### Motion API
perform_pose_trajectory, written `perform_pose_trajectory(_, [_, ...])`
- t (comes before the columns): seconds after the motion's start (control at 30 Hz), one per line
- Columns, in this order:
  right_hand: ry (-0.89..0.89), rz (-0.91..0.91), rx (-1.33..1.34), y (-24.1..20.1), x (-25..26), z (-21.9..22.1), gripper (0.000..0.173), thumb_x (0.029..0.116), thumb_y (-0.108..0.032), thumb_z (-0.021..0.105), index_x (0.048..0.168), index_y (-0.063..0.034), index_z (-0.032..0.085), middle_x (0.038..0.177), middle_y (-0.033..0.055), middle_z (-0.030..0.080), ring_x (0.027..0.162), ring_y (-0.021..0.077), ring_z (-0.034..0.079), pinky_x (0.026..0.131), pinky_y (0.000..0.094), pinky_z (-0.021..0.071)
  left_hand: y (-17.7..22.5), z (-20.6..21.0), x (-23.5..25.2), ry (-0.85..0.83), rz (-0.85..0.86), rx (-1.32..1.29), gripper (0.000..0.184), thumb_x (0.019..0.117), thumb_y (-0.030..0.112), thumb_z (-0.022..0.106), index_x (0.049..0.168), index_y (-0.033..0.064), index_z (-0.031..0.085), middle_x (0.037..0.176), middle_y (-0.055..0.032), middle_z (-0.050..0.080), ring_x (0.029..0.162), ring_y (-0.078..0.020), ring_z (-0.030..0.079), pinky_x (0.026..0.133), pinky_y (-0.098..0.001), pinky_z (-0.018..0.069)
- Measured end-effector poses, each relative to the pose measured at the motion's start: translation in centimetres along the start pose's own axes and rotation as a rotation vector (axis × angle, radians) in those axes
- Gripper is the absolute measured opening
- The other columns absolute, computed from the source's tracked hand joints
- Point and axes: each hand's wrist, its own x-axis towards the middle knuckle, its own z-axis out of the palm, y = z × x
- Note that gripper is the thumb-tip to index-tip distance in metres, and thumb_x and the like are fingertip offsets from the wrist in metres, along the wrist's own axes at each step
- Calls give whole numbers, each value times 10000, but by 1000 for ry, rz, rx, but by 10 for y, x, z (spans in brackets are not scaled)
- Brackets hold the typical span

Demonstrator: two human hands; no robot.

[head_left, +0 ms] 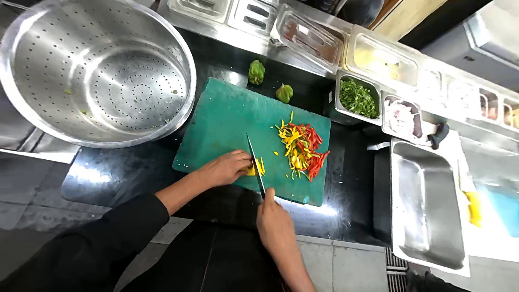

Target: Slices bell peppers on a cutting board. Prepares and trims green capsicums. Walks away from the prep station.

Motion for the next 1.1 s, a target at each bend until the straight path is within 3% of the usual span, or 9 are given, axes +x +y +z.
perform_pose_trajectory(0.13, [-8, 10, 17, -7, 15, 8, 366, 1105, -244, 344, 1432, -99, 422, 1155, 167, 690, 1055, 333, 709, 861, 495, 565, -4, 2, -3, 44, 15, 51, 179, 946, 179, 694, 1073, 67, 752, 1166, -89, 707, 1169, -256, 647, 1042, -393, 513])
perform_pose_trajectory(0.27, [3, -10, 2, -5, 1, 0, 378, 1105, -251, 342, 1449, -110, 411, 1089, 154, 703, 996, 334, 719, 821, 495, 572, -6, 2, -5, 66, 32, 36, 172, 948, 199, 697, 1021, 48, 738, 1135, -103, 703, 1158, -252, 649, 1041, -381, 514])
perform_pose_trajectory(0.4, [-5, 9, -4, -11, 14, 7, 372, 1108, -240, 327, 1449, -107, 399, 1141, 161, 692, 1035, 328, 715, 850, 490, 569, -10, 6, -5, 82, 46, 7, 170, 943, 201, 704, 1020, 54, 743, 1137, -95, 703, 1166, -239, 646, 1048, -359, 512])
perform_pose_trajectory(0.53, [2, 10, -5, -10, 2, 8, 374, 1109, -248, 344, 1451, -110, 408, 1112, 161, 702, 985, 345, 724, 811, 498, 579, -13, 6, -8, 118, 28, -5, 178, 935, 219, 713, 931, 41, 720, 1092, -104, 699, 1136, -235, 651, 1020, -350, 524])
perform_pose_trajectory(0.87, [1, 16, 14, -15, 10, 14, 367, 1107, -228, 351, 1448, -102, 405, 1119, 168, 696, 992, 343, 726, 813, 493, 585, -13, -4, -12, 41, 47, -47, 157, 947, 172, 670, 995, 43, 746, 1142, -87, 709, 1197, -232, 633, 1079, -361, 487])
perform_pose_trajectory(1.1, [-5, -2, 13, -17, 9, 11, 364, 1104, -216, 357, 1442, -92, 409, 1099, 172, 699, 992, 347, 726, 813, 494, 583, -17, -2, -16, 82, 90, 26, 215, 997, 244, 618, 1031, 89, 764, 1140, -41, 718, 1179, -189, 644, 1065, -328, 498])
